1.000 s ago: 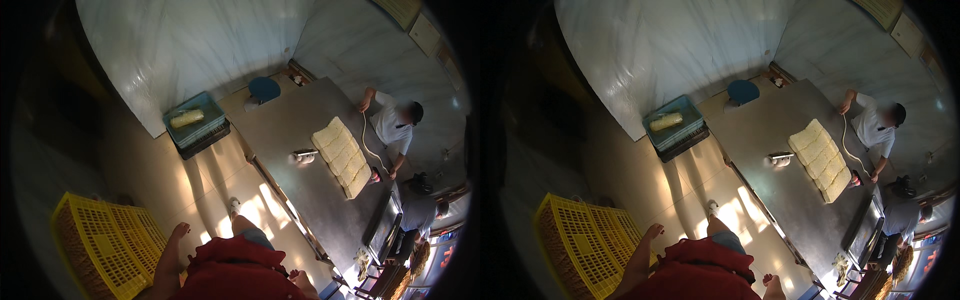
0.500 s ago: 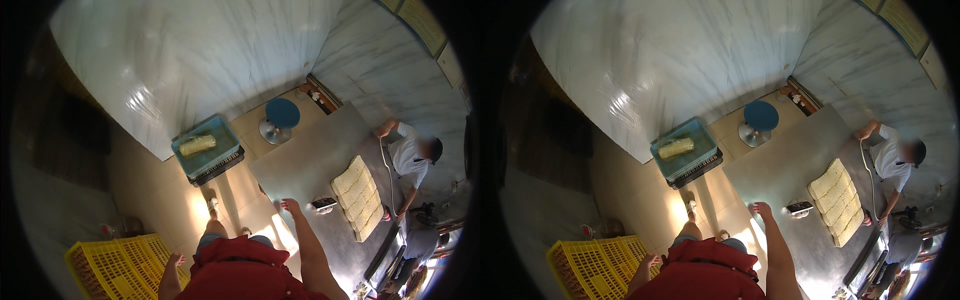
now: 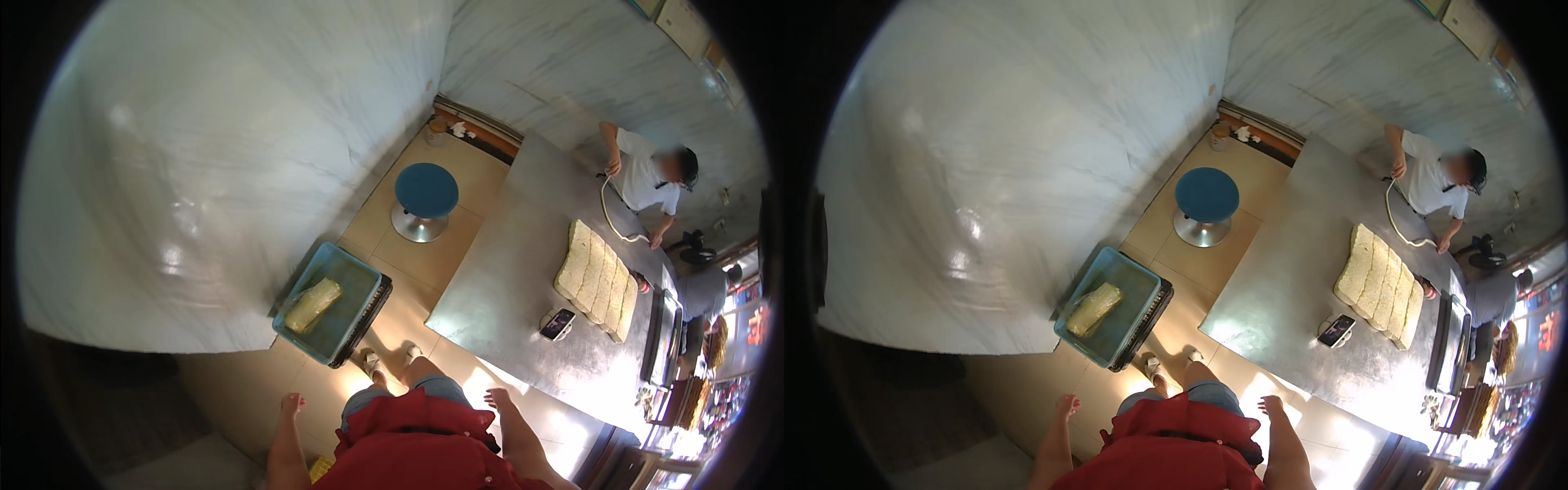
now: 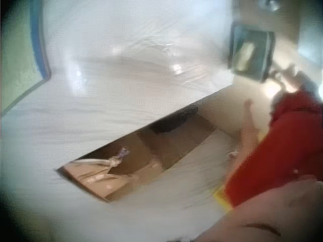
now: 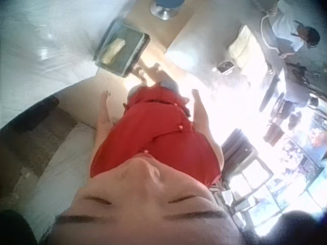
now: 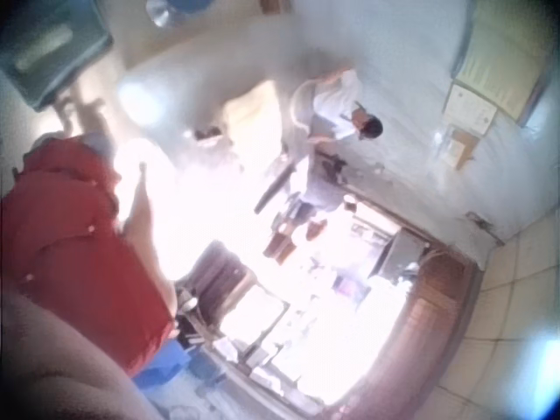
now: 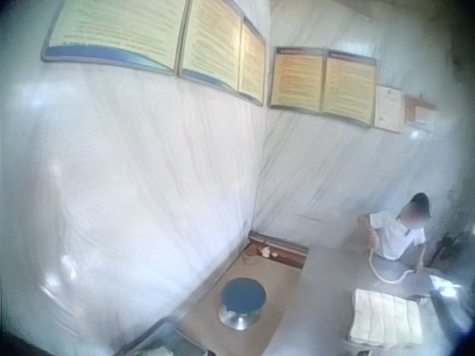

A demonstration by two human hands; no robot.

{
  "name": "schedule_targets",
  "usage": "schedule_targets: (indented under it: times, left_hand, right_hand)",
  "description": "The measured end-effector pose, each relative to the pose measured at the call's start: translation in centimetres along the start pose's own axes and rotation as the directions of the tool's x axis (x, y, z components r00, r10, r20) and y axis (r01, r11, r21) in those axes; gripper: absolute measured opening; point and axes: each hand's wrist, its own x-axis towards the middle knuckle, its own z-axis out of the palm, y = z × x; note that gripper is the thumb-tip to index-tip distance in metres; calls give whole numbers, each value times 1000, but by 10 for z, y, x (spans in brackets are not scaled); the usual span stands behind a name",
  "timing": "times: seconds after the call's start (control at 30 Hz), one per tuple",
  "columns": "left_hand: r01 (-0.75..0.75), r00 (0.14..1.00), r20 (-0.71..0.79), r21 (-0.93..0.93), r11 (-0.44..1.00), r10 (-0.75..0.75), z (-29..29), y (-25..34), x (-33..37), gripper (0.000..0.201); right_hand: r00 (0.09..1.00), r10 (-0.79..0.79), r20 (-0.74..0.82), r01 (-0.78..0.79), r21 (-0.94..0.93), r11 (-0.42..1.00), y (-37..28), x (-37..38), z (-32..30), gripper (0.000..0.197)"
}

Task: The person rolls out a long piece of dough on a metal table, twists it into a rope shape, and then organizes pieces of dough in a plastic crate before putting on a glove.

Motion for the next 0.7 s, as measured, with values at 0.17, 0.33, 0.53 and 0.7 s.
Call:
schedule_targets:
  times: [0.17,0.33,0.53,0.7]
  left_hand:
    - [-309,947,-3,-279,909,321,-20,172,77,29]
    - [-467,817,347,-70,881,461,12,258,101,34]
    - [-417,847,529,596,686,56,37,330,86,31]
    - [-446,876,478,760,472,59,59,433,79,26]
  right_hand:
    - [951,296,-86,-275,202,940,46,-37,-7,31]
    - [984,179,20,-161,544,823,22,-17,45,34]
    - [1000,3,5,-6,711,704,-36,-10,96,33]
    - [994,56,-91,52,868,494,-11,-29,117,34]
